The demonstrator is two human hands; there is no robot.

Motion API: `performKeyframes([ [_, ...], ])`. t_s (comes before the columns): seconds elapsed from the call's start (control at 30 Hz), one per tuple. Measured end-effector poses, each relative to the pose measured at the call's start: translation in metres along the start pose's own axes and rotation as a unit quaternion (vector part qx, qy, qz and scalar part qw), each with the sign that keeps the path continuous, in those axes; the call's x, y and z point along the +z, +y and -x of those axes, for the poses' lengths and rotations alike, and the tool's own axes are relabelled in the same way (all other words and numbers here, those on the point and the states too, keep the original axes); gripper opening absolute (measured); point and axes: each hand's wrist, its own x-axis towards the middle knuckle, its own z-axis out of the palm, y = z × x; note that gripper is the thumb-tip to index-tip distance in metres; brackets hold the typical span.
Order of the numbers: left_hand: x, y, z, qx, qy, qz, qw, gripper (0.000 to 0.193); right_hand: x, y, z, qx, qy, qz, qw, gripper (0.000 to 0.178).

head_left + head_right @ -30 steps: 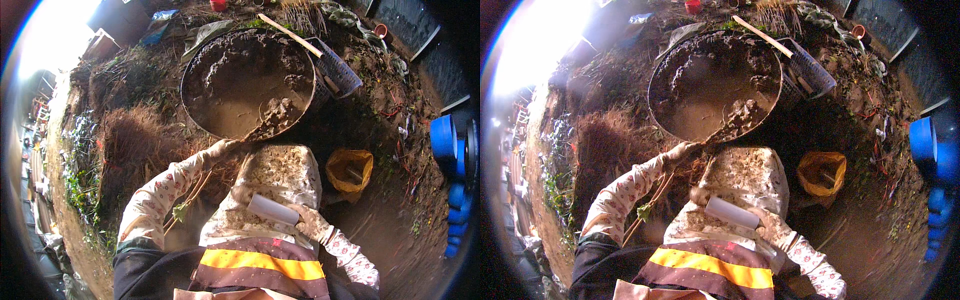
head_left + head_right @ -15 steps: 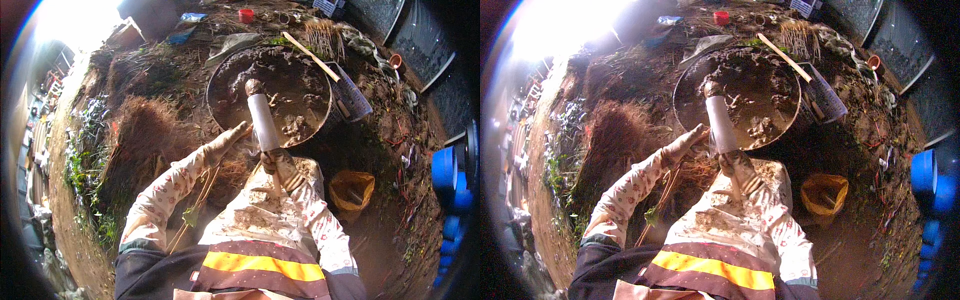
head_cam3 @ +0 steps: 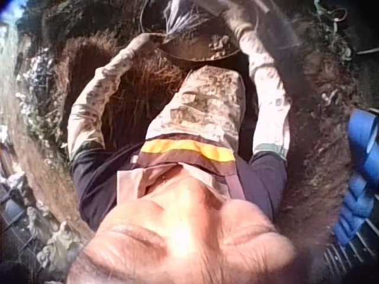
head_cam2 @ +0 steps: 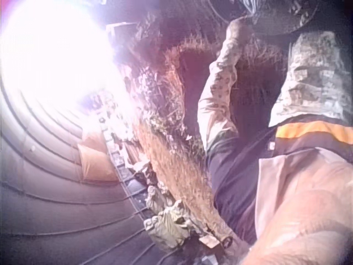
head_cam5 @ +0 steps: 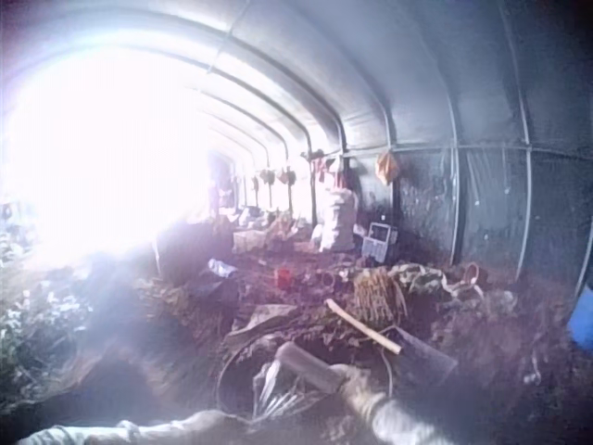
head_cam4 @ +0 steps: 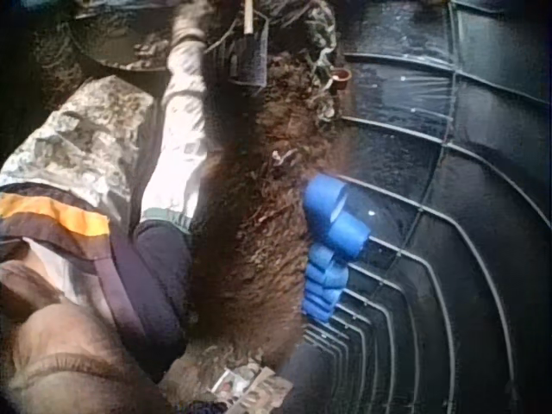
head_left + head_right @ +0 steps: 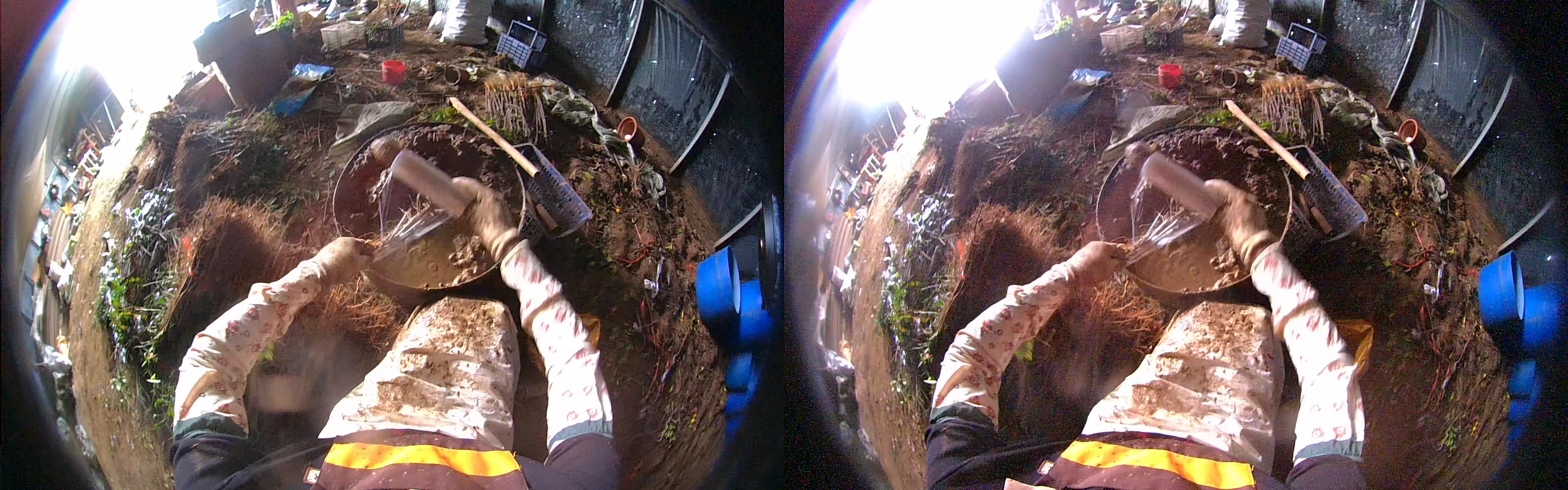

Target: The person repeatedly picks up root-like objects from a pile, dips them into a bucket of muddy water, and uses a cylindrical tool to scrub and clean them. The cleaned roots are then placed back onto the pile.

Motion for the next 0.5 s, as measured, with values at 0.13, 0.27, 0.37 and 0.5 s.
performKeyframes([
  [0.13,-0.048,-0.012,0.003,0.129,0.141,-0.154,0.970,0.030,0.008,-0.083,-0.015,-0.047,-0.011,0.834,0.549,0.038],
  [0.27,-0.066,-0.007,-0.023,0.140,0.139,-0.240,0.950,0.033,0.021,-0.102,0.029,-0.081,-0.302,0.821,0.477,0.025],
  [0.37,-0.064,0.009,-0.003,0.104,0.081,-0.319,0.939,0.034,0.042,-0.140,0.028,-0.342,-0.312,0.602,0.651,0.020],
  [0.5,-0.055,-0.001,-0.001,0.282,0.092,-0.147,0.943,0.033,0.015,-0.119,-0.028,-0.130,-0.218,0.559,0.789,0.028],
])
